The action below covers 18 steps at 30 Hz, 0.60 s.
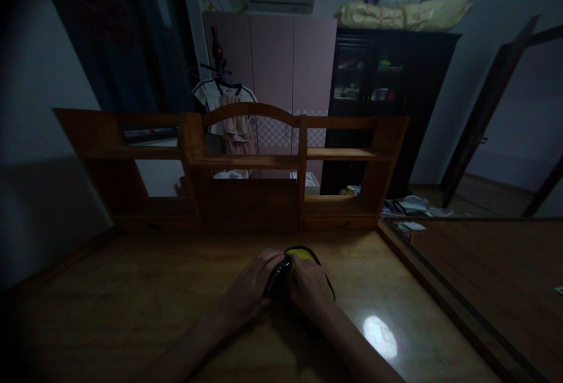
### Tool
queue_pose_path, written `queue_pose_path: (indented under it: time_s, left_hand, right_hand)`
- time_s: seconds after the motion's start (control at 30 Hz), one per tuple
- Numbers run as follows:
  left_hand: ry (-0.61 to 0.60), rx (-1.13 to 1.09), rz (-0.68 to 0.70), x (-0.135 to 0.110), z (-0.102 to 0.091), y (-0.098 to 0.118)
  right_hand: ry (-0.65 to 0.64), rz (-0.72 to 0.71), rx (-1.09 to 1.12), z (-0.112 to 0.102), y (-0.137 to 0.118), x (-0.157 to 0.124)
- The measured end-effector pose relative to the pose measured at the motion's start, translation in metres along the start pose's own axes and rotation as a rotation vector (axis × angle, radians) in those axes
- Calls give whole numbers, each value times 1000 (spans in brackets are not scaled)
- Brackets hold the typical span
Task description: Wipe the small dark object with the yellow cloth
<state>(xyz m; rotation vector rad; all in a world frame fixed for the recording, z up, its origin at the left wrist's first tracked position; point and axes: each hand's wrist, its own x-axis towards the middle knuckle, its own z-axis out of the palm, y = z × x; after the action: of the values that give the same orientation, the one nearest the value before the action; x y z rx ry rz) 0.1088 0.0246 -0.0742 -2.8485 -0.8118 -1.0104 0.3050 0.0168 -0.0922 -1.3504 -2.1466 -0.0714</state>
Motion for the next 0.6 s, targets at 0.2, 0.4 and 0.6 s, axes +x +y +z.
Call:
queue_pose_path:
  time_s: [0.2,0.4,0.6]
  left_hand:
    - [-20,-13,8,-1,2,-1]
    - [21,4,19,-1,-2,-1]
    - [78,51,90,0,-1,-6]
  right_hand:
    - [-10,-31,-50,-1,0,0]
    - [-20,-44,-86,-11,-4,3]
    - [9,-98,-74,-18,-4,4]
